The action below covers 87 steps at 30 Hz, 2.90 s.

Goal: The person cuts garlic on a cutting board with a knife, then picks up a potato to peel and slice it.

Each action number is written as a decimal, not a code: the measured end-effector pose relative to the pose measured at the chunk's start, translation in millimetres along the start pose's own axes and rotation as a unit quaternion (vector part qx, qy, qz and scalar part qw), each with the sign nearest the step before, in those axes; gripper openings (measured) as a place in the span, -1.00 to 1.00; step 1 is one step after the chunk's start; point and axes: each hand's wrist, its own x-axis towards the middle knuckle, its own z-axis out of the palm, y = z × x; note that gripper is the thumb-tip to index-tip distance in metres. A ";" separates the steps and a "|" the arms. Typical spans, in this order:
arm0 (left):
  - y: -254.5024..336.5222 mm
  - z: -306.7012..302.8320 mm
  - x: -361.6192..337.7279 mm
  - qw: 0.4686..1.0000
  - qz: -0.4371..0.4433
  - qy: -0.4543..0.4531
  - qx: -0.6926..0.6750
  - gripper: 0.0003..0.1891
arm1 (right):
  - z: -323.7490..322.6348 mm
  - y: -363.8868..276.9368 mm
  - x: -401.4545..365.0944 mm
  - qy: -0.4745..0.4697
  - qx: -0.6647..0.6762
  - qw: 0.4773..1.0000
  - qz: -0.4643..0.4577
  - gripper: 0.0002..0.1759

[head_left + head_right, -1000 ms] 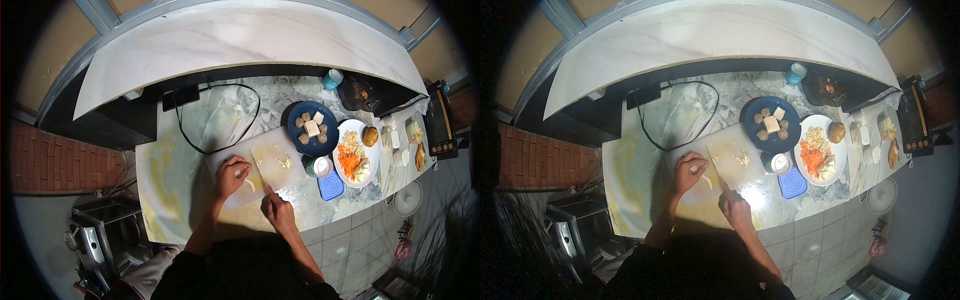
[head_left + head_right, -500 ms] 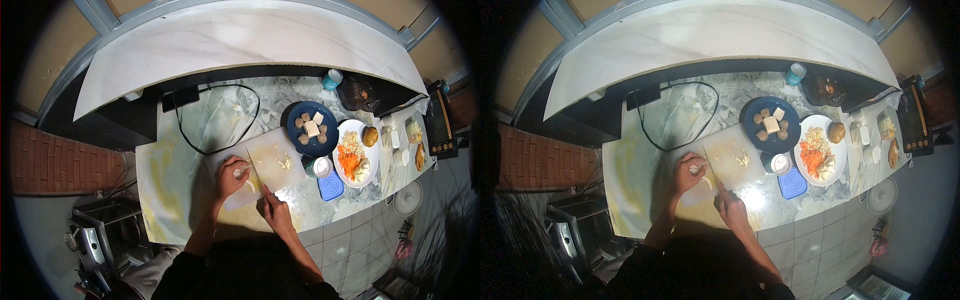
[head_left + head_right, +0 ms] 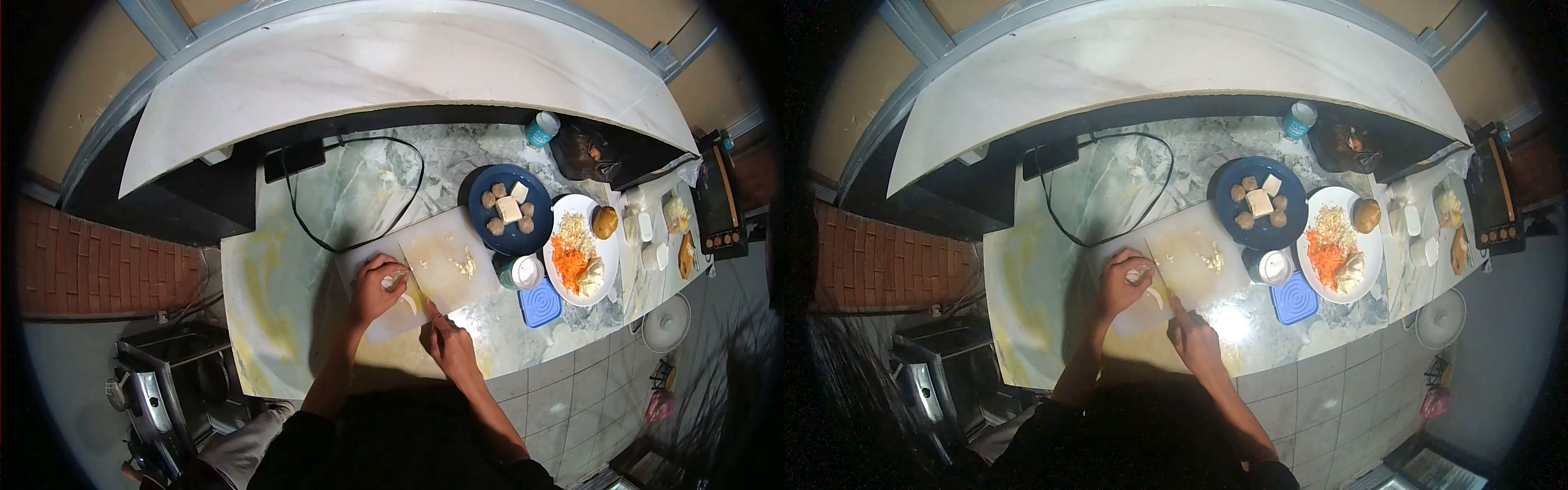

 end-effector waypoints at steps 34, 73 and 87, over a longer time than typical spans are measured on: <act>-2.7 1.2 -1.1 1.000 0.004 0.014 0.005 -0.83 | 5.0 -1.7 -0.2 0.024 0.045 0.999 -0.005 -0.36; -4.7 4.6 -1.9 1.000 0.006 0.028 0.008 -0.87 | 0.5 11.9 -1.7 -0.006 0.017 1.000 0.002 -0.28; -2.9 2.7 -3.0 1.000 0.012 0.009 -0.006 -0.83 | -1.7 13.8 3.9 0.075 0.050 0.994 -0.058 -0.39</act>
